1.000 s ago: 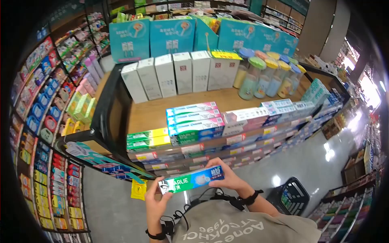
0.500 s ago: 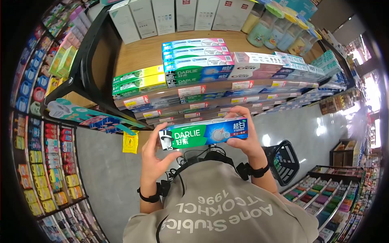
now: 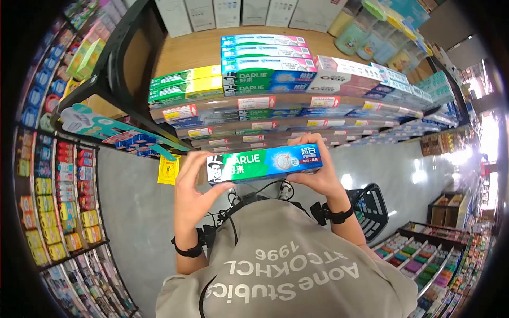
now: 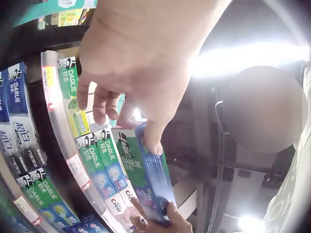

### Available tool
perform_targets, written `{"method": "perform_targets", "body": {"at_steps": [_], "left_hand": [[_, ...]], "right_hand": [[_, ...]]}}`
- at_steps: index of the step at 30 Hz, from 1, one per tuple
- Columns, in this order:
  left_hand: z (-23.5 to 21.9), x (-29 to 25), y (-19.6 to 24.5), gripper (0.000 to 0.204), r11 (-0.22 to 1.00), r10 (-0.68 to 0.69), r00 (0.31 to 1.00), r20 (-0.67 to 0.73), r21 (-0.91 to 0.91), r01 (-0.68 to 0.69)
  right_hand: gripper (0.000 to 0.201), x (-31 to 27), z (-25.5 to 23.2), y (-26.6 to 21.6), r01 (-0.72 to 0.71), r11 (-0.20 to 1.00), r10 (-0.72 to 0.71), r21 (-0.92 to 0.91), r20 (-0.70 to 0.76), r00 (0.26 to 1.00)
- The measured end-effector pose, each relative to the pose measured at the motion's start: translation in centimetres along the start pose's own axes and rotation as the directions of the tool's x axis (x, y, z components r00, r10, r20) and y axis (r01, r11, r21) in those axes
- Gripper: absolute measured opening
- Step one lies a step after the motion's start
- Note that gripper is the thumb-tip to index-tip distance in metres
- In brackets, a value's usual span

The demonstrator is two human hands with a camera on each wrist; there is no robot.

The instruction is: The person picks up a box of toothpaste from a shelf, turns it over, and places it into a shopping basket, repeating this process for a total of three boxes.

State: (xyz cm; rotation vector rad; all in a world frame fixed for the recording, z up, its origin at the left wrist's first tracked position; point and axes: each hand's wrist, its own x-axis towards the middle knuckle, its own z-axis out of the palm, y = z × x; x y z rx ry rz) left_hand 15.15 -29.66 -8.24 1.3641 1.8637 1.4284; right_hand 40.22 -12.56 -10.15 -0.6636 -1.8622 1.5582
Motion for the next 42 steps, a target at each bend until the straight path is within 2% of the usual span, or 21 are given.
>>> {"method": "perform_targets", "body": {"at_steps": [6,7,10,12,16,19,20,22,23,25,27,29,30,32,33,35,36,37,39,40,42], "left_hand": [[2.1,-0.7,2.0,0.048,0.979,-0.149,0.986,-0.081,-0.153,0.135],[2.4,-0.7,2.2,0.046,0.979,-0.152,0.985,-0.077,-0.146,0.14],[3.1,-0.5,2.9,0.044,0.98,-0.174,0.983,-0.054,-0.11,0.168],[3.9,-0.4,3.9,0.045,0.974,-0.215,0.976,-0.033,-0.077,0.212],[5.7,0.4,4.1,0.046,0.996,-0.086,0.991,-0.102,-0.047,0.081],[6.7,0.8,4.1,0.055,0.998,0.051,0.99,-0.132,-0.035,-0.056],[6.6,0.5,4.4,0.058,0.99,0.133,0.985,-0.111,-0.032,-0.137],[6.2,0.1,5.5,0.069,0.96,0.268,0.963,-0.004,-0.08,-0.268],[6.1,0.0,5.8,0.069,0.947,0.277,0.959,0.065,-0.188,-0.261],[6.5,0.3,5.9,0.069,0.965,0.217,0.976,0.027,-0.157,-0.21],[7.0,1.3,5.8,0.069,0.962,-0.045,0.998,0.047,-0.268,0.056],[6.5,0.4,5.8,0.07,0.979,0.077,0.996,0.045,-0.195,-0.067],[6.4,0.3,5.6,0.071,0.954,0.19,0.98,0.056,-0.245,-0.172],[6.3,0.1,5.4,0.074,0.917,0.33,0.941,0.073,-0.26,-0.302],[6.4,0.2,5.0,0.074,0.938,0.26,0.961,0.091,-0.259,-0.23],[7.4,0.9,2.6,0.074,0.923,-0.086,0.989,0.121,-0.365,0.125],[7.3,0.4,2.5,0.072,0.947,-0.008,0.992,0.123,-0.318,0.047],[7.2,0.1,2.5,0.071,0.961,0.078,0.989,0.125,-0.272,-0.042],[6.6,0.3,4.2,0.068,0.913,0.358,0.916,0.181,-0.273,-0.303],[6.5,0.2,4.2,0.066,0.913,0.371,0.913,0.171,-0.249,-0.325],[7.7,0.4,2.1,0.066,0.953,0.121,0.982,0.147,-0.293,-0.074]], "right_hand": [[0.062,1.8,-2.6,-0.3,-0.063,0.993,0.056,0.096,0.08,0.995],[0.062,1.8,-2.9,-0.3,-0.089,0.988,0.079,0.125,0.086,0.993],[0.062,2.1,-3.9,0.2,0.032,0.996,-0.039,0.082,0.094,0.995],[0.061,2.0,-5.2,0.5,-0.009,0.997,-0.001,0.075,0.128,0.992],[0.064,1.9,-7.4,1.8,-0.033,0.999,0.029,0.019,0.167,0.986],[0.07,1.7,-7.9,1.4,0.134,0.99,-0.137,0.036,0.118,0.983],[0.077,1.6,-8.3,1.6,0.19,0.963,-0.218,0.192,0.14,0.966],[0.078,0.7,-8.7,0.0,0.182,0.938,-0.246,0.295,0.197,0.949],[0.078,0.3,-8.9,-0.6,0.18,0.922,-0.267,0.343,0.227,0.937],[0.074,0.0,-8.9,-0.4,0.136,0.952,-0.189,0.276,0.175,0.966],[0.071,-0.1,-8.9,0.3,0.053,0.988,-0.069,0.145,0.106,0.992],[0.071,-0.7,-8.8,-0.1,0.194,0.967,-0.209,0.167,0.079,0.975],[0.071,-0.7,-9.1,-0.6,0.245,0.946,-0.273,0.211,0.116,0.955],[0.068,-1.4,-9.0,-1.7,0.28,0.915,-0.325,0.29,0.12,0.938],[0.067,-1.5,-9.1,-1.6,0.247,0.951,-0.269,0.184,0.103,0.958],[0.065,-1.2,-9.2,-1.3,0.18,0.983,-0.178,-0.032,0.054,0.983],[0.063,-1.2,-9.0,-0.5,0.144,0.99,-0.144,0.002,0.046,0.988],[0.064,-1.3,-9.0,-0.4,0.197,0.977,-0.203,0.083,0.071,0.977],[0.064,-2.2,-9.4,-0.4,0.271,0.932,-0.307,0.24,0.128,0.943],[0.062,-2.2,-9.4,-1.1,0.315,0.93,-0.342,0.191,0.13,0.931],[0.061,-2.3,-9.4,-1.2,0.258,0.965,-0.26,0.039,0.085,0.962]]}}
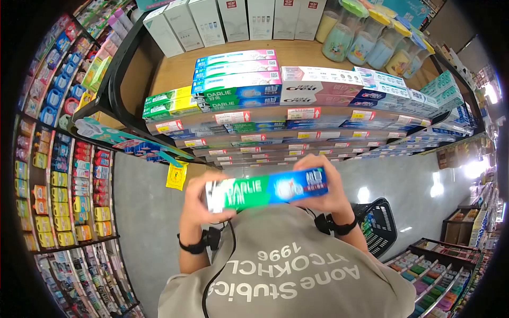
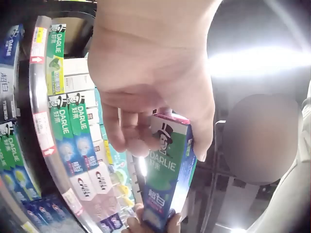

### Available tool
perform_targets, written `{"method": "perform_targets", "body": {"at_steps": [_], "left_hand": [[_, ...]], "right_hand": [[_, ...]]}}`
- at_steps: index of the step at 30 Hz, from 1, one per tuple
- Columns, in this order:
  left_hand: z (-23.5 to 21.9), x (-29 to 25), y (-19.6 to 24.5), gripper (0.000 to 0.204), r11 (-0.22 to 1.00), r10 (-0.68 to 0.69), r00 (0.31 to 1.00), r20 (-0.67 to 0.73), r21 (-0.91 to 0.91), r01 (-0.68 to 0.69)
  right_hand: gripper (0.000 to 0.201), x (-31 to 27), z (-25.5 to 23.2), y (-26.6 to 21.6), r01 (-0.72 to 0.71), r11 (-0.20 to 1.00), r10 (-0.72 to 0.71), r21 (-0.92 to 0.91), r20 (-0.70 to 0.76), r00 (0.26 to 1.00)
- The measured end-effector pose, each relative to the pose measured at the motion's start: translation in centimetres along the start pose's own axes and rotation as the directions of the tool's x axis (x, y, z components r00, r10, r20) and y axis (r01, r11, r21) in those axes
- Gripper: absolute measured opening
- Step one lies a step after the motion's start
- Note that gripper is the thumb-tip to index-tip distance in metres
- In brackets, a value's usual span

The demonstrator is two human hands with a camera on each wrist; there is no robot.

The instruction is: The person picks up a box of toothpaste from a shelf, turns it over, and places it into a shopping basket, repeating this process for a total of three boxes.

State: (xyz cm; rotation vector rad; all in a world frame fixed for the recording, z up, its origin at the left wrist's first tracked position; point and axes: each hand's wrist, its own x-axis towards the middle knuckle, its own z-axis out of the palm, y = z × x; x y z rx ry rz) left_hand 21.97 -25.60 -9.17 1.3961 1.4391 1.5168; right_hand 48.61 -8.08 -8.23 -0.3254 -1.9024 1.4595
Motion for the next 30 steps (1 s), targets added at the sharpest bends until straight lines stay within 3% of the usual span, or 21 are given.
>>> {"method": "perform_targets", "body": {"at_steps": [1,2,3,5,6,9,10,11,13,14,15,17,18,21,26,29,30], "left_hand": [[0.1,0.0,-0.8,0.066,0.993,-0.116,0.992,-0.043,-0.041,0.115],[0.4,-0.2,-0.6,0.067,0.996,-0.081,0.995,-0.064,-0.034,0.079],[-0.1,-1.3,-0.3,0.068,0.998,0.05,0.998,-0.025,0.039,-0.049],[-0.2,-1.0,2.6,0.068,0.968,0.249,0.964,0.096,0.014,-0.251],[-0.6,-1.1,3.1,0.067,0.966,0.247,0.96,0.129,0.045,-0.254],[-0.3,-0.9,0.8,0.068,1.0,-0.014,0.998,-0.065,0.025,0.016],[-0.6,-1.1,1.2,0.068,0.998,0.011,1.0,-0.027,0.063,-0.009],[-0.7,-1.4,1.7,0.068,0.981,0.153,0.988,0.003,0.117,-0.152],[-1.1,-1.7,3.2,0.068,0.971,0.222,0.972,0.076,0.075,-0.227],[-1.1,-1.6,3.2,0.071,0.95,0.269,0.96,0.07,0.147,-0.277],[-1.3,-1.9,2.7,0.07,0.973,0.182,0.982,0.053,0.135,-0.187],[-0.7,-2.1,1.8,0.066,0.997,-0.081,0.99,-0.114,0.012,0.083],[-0.8,-2.6,2.6,0.061,0.988,-0.154,0.983,-0.099,0.005,0.155],[-1.0,-2.8,4.3,0.06,0.995,-0.071,0.997,-0.023,0.074,0.073],[-1.3,-3.2,3.7,0.067,0.983,-0.169,0.983,-0.068,0.055,0.173],[-1.4,-3.2,3.3,0.075,0.998,-0.042,0.996,-0.077,0.042,0.045],[-1.1,-3.1,3.5,0.078,0.998,-0.059,0.992,-0.114,-0.021,0.057]], "right_hand": [[0.061,0.0,0.1,0.0,-0.034,0.997,0.032,-0.071,-0.031,0.999],[0.061,-0.2,0.1,-0.1,-0.042,0.993,0.036,-0.112,-0.053,0.998],[0.061,0.1,0.1,-0.3,0.042,0.999,-0.042,-0.033,-0.017,0.999],[0.062,0.0,0.0,-1.1,0.175,0.976,-0.183,0.132,0.045,0.982],[0.063,0.3,-0.1,-1.5,0.207,0.972,-0.215,0.108,0.064,0.975],[0.064,0.5,0.4,-0.3,-0.032,0.999,0.032,-0.039,-0.002,0.999],[0.065,0.4,0.7,0.0,-0.038,0.999,0.038,-0.02,-0.015,0.999],[0.065,0.7,0.7,-0.1,0.017,0.999,-0.017,0.037,0.023,1.0],[0.065,0.5,0.6,-0.6,0.094,0.983,-0.11,0.158,0.1,0.989],[0.066,0.5,0.6,-0.7,0.079,0.991,-0.091,0.106,0.116,0.989],[0.067,0.6,0.7,-0.6,0.008,1.0,-0.009,0.014,0.105,0.994],[0.069,1.0,1.2,-0.3,-0.125,0.978,0.136,-0.166,0.058,0.989],[0.069,1.1,1.4,-0.4,-0.19,0.974,0.2,-0.121,0.079,0.977],[0.067,0.7,1.2,0.1,-0.1,0.994,0.107,-0.049,0.151,0.983],[0.069,0.6,1.5,0.7,-0.173,0.985,0.167,0.018,0.195,0.967],[0.07,0.2,0.7,1.5,-0.206,0.966,0.168,0.157,0.227,0.959],[0.07,0.1,0.6,1.9,-0.216,0.949,0.162,0.231,0.231,0.959]]}}
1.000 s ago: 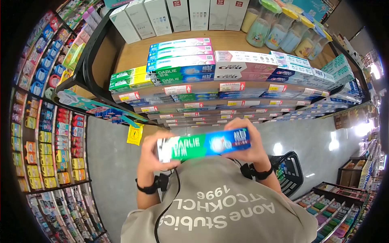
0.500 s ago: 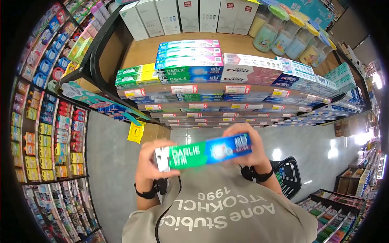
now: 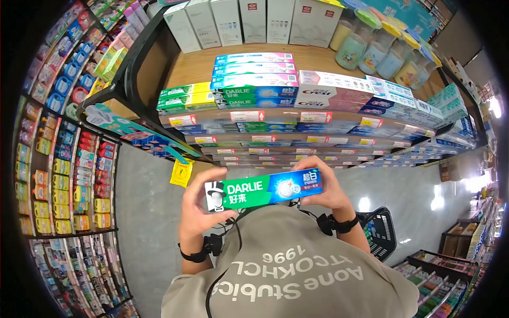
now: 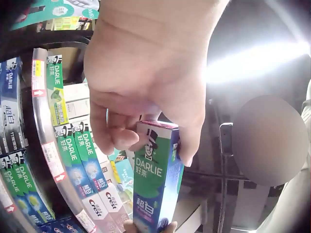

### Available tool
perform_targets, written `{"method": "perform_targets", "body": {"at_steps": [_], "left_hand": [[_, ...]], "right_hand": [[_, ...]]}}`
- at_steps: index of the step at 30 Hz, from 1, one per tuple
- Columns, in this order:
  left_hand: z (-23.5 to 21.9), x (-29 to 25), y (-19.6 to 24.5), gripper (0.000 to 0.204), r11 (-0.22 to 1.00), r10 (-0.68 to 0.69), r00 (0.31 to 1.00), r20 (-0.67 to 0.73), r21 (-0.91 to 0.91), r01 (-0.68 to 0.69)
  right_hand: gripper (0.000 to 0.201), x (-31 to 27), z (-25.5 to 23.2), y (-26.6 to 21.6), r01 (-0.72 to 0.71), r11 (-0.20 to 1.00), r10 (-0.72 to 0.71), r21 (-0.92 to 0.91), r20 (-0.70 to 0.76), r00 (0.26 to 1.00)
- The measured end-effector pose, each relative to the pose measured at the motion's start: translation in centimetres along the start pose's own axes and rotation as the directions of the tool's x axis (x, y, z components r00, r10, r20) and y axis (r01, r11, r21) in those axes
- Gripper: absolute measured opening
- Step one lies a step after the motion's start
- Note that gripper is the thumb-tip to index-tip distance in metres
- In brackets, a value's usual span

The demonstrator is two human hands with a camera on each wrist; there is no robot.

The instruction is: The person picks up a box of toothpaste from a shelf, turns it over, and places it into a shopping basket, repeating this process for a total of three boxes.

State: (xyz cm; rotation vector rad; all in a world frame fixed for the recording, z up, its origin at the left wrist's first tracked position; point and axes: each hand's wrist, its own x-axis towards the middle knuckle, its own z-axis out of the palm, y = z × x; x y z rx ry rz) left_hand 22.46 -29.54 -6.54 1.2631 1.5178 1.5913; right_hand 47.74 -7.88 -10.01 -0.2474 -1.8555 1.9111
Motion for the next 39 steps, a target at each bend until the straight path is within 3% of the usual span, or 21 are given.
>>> {"method": "perform_targets", "body": {"at_steps": [2,3,5,9,14,16,18,19,23,30,39], "left_hand": [[0.7,0.1,0.5,0.085,0.992,-0.047,0.996,-0.08,-0.121,0.037],[0.2,0.1,0.4,0.092,0.996,-0.069,0.998,-0.007,-0.054,0.069],[0.4,0.5,0.2,0.089,0.997,-0.068,0.998,0.003,-0.04,0.068],[0.1,0.5,-0.9,0.086,0.999,0.005,0.996,0.094,-0.048,0.0],[0.0,0.4,-0.9,0.086,0.983,0.073,0.992,0.106,0.158,-0.089],[0.1,-0.1,-1.2,0.093,0.998,0.025,0.999,0.022,0.05,-0.026],[0.3,0.0,-1.0,0.097,0.998,0.039,0.998,-0.05,-0.051,-0.042],[0.3,0.0,-1.1,0.094,0.997,0.061,0.996,-0.059,-0.049,-0.064],[-0.4,-0.1,-2.0,0.076,0.986,0.167,0.983,-0.076,0.037,-0.164],[-0.8,-0.1,-1.4,0.041,0.964,0.254,0.967,-0.034,0.083,-0.251],[0.4,1.0,-0.7,0.043,0.925,0.349,0.936,-0.037,0.175,-0.338]], "right_hand": [[0.072,0.1,0.0,0.8,0.021,0.995,-0.02,0.094,-0.017,1.0],[0.074,-0.2,0.0,0.7,-0.035,0.983,0.042,0.182,-0.032,0.999],[0.078,-0.4,0.3,-0.5,-0.14,0.929,0.17,0.344,-0.058,0.984],[0.084,-0.2,0.7,-0.3,-0.054,0.903,0.128,0.427,-0.147,0.981],[0.078,0.7,1.1,-1.0,0.032,0.935,0.05,0.354,-0.221,0.974],[0.073,0.7,1.2,-1.0,0.069,0.94,0.011,0.334,-0.23,0.973],[0.068,0.1,0.7,-0.5,-0.024,0.935,0.095,0.354,-0.185,0.978],[0.067,-0.1,0.5,-0.2,-0.069,0.93,0.136,0.361,-0.161,0.978],[0.061,0.7,0.7,0.5,0.119,0.959,-0.087,0.258,-0.132,0.987],[0.052,0.8,0.8,-1.1,0.108,0.972,-0.097,0.21,-0.058,0.994],[0.045,0.2,0.7,-0.8,0.154,0.98,-0.145,0.124,-0.077,0.986]]}}
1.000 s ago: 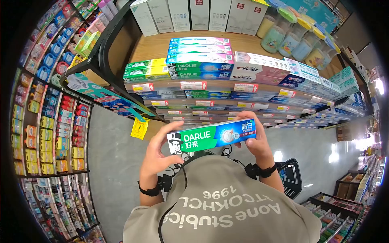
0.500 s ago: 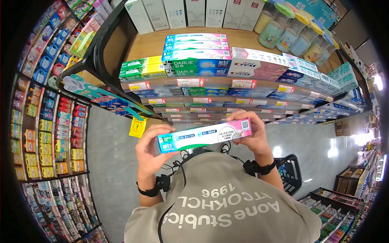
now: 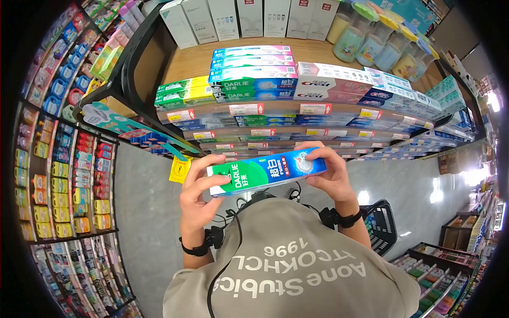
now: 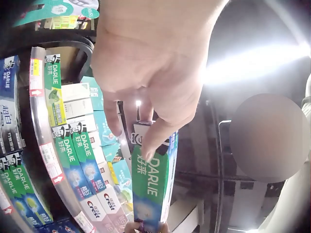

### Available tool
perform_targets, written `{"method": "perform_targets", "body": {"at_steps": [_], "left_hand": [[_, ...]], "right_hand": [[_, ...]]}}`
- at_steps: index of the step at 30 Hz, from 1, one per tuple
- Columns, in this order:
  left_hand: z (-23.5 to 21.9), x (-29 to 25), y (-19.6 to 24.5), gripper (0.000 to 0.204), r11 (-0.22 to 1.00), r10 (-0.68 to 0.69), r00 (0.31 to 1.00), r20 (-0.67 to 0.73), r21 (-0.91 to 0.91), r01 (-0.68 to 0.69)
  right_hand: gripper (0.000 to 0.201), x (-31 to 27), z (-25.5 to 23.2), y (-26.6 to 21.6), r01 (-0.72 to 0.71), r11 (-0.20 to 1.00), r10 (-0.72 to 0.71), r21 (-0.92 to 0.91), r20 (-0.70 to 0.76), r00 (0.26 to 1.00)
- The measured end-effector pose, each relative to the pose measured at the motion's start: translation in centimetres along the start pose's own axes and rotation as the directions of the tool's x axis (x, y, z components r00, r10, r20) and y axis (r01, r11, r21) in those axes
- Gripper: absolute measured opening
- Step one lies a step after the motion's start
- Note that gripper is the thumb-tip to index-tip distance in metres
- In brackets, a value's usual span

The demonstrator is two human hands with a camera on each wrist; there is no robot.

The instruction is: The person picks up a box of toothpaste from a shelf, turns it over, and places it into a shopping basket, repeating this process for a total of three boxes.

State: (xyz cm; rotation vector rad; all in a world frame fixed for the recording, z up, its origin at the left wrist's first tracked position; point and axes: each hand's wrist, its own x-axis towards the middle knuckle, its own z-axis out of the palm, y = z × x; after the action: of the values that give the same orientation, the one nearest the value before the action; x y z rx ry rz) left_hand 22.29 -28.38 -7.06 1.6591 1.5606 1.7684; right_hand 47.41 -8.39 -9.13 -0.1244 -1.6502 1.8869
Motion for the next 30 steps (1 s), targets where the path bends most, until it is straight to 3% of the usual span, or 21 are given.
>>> {"method": "perform_targets", "body": {"at_steps": [7,13,16,20,24,26,27,30], "left_hand": [[-0.3,-0.1,-0.8,0.044,0.998,0.015,1.0,0.024,0.061,-0.017],[-0.3,1.0,-0.3,0.047,0.997,-0.011,0.999,0.047,0.078,0.007],[0.5,1.6,0.2,0.045,0.993,-0.013,0.999,-0.037,0.12,0.018],[-0.7,1.2,-1.7,0.048,0.991,-0.009,0.999,0.043,0.135,0.003],[0.1,1.2,-0.5,0.058,0.984,-0.173,0.977,-0.129,-0.053,0.167],[0.2,1.9,0.3,0.058,0.992,-0.129,0.985,-0.115,0.0,0.13],[0.3,2.3,0.7,0.058,0.993,-0.108,0.988,-0.108,0.025,0.112],[0.6,3.6,1.7,0.061,0.986,0.089,0.996,0.033,0.14,-0.092]], "right_hand": [[0.046,-0.2,0.2,0.1,0.056,0.995,-0.056,-0.086,0.008,0.998],[0.049,-0.3,0.3,-0.4,0.0,0.999,-0.002,-0.039,-0.065,0.998],[0.051,-0.3,-0.2,-0.1,-0.002,0.996,-0.001,-0.091,-0.038,0.999],[0.053,0.3,0.3,0.0,-0.077,0.984,0.066,-0.162,-0.069,0.995],[0.052,0.6,0.4,1.3,-0.213,0.965,0.212,-0.156,-0.026,0.977],[0.05,0.6,0.5,2.0,-0.325,0.928,0.332,-0.181,0.013,0.943],[0.05,0.7,0.9,2.2,-0.314,0.926,0.322,-0.209,0.004,0.947],[0.051,1.2,1.3,2.6,-0.354,0.916,0.36,-0.19,-0.003,0.933]]}}
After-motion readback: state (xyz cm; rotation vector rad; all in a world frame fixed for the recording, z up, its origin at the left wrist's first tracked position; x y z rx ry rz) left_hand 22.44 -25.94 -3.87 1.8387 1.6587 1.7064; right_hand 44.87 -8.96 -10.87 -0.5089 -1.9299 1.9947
